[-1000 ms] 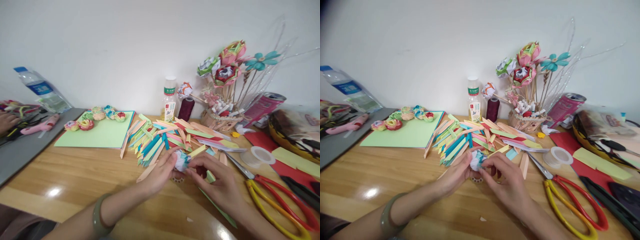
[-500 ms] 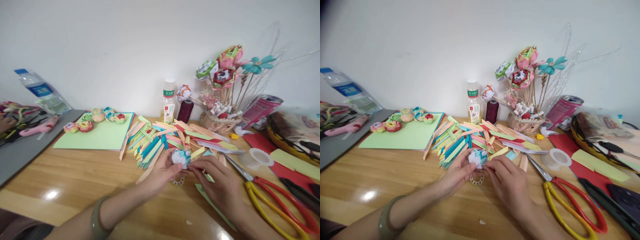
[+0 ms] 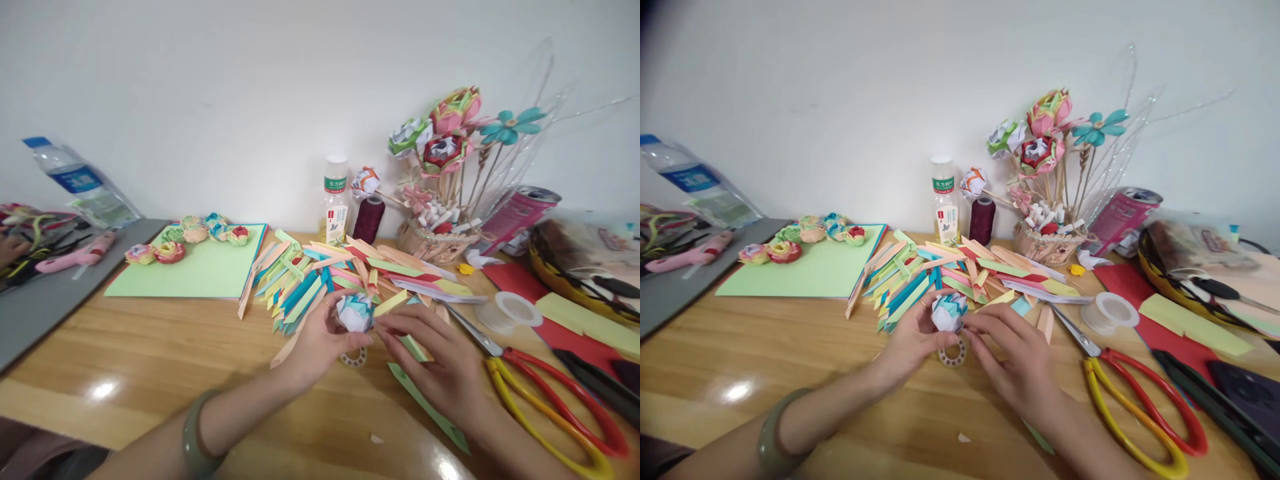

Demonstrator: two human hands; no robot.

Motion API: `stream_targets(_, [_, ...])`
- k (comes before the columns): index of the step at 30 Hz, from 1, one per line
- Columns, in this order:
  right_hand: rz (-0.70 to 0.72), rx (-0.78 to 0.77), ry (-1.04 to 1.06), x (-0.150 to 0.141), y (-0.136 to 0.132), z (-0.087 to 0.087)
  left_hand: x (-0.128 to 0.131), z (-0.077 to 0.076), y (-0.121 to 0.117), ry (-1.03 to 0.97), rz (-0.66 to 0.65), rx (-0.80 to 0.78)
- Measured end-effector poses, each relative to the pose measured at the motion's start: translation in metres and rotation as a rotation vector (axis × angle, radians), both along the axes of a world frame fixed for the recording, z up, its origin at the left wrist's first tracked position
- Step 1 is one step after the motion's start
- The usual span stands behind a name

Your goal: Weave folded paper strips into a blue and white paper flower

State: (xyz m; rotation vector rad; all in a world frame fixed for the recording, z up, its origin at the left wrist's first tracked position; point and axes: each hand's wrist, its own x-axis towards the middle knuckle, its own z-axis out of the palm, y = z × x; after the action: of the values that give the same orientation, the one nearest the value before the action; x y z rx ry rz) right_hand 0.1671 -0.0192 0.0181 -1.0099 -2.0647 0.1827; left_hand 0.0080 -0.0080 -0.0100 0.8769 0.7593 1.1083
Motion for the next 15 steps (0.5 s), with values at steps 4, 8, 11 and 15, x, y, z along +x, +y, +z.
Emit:
stream_targets(4, [0.035, -0.121, 0.063, -0.0049, 0.0000, 0.0030, -0.0003, 0.0003, -0.0024, 0.074, -0.021, 0.032])
stream_targets(8, [0.042, -0.192, 0.117, -0.0053, 0.0004, 0.0026, -0.0002, -0.0008, -0.0036, 0.153, 0.006, 0.082])
stream_targets(11, [0.047, -0.422, 0.172, -0.0039, 0.0028, 0.0045, -0.0008, -0.0042, -0.0030, 0.190, 0.020, 0.148])
stream_targets(15, [0.103, -0.740, 0.209, -0.0009, 0.0066, 0.0091, -0.0025, -0.0068, -0.0020, 0.268, 0.001, 0.240])
